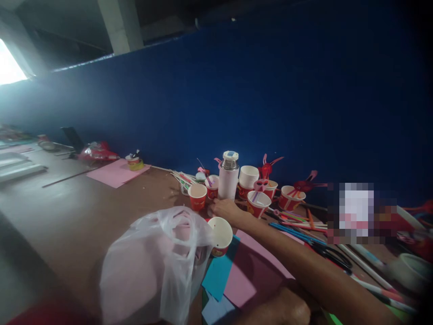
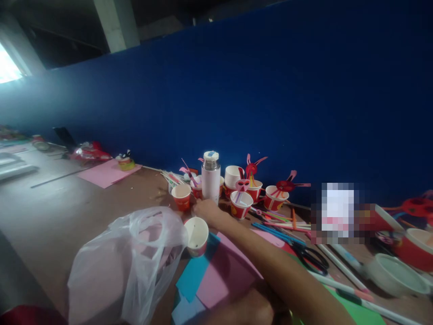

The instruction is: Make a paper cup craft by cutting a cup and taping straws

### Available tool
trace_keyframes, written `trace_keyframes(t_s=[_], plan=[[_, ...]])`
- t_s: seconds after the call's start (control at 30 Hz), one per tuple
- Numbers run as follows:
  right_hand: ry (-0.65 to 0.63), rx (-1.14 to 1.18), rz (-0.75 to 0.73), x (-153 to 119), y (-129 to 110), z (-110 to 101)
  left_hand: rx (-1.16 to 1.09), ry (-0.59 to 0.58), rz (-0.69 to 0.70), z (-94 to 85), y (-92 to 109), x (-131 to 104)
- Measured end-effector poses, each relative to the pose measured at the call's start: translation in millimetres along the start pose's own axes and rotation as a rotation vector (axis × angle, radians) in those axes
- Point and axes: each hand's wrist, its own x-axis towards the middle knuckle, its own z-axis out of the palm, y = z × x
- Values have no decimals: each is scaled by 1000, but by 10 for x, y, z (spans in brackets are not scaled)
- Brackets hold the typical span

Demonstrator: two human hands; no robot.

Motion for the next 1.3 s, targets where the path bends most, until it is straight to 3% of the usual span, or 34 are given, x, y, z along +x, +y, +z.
trace_keyframes(t_s=[0.2,0.33,0.43,0.57,0.73,0.87,1.1,1.3], plan=[[75,12,35,-258,62,-213,8,-24,-70,-17,-44,93],[105,25,110,-635,124,-370,-2,-59,-127,-14,-67,158],[129,51,189,-1058,183,-467,-4,-114,-148,-15,-51,153],[175,250,347,-1753,261,-510,-21,-179,-163,-34,7,90],[192,403,440,-2629,302,-371,-75,-362,-119,-79,63,30],[187,358,543,-3107,233,-190,-77,-321,-5,-93,77,42],[133,235,539,-3303,46,54,-28,-116,125,-48,80,90],[249,345,521,-3386,60,142,39,-64,184,59,93,32]])
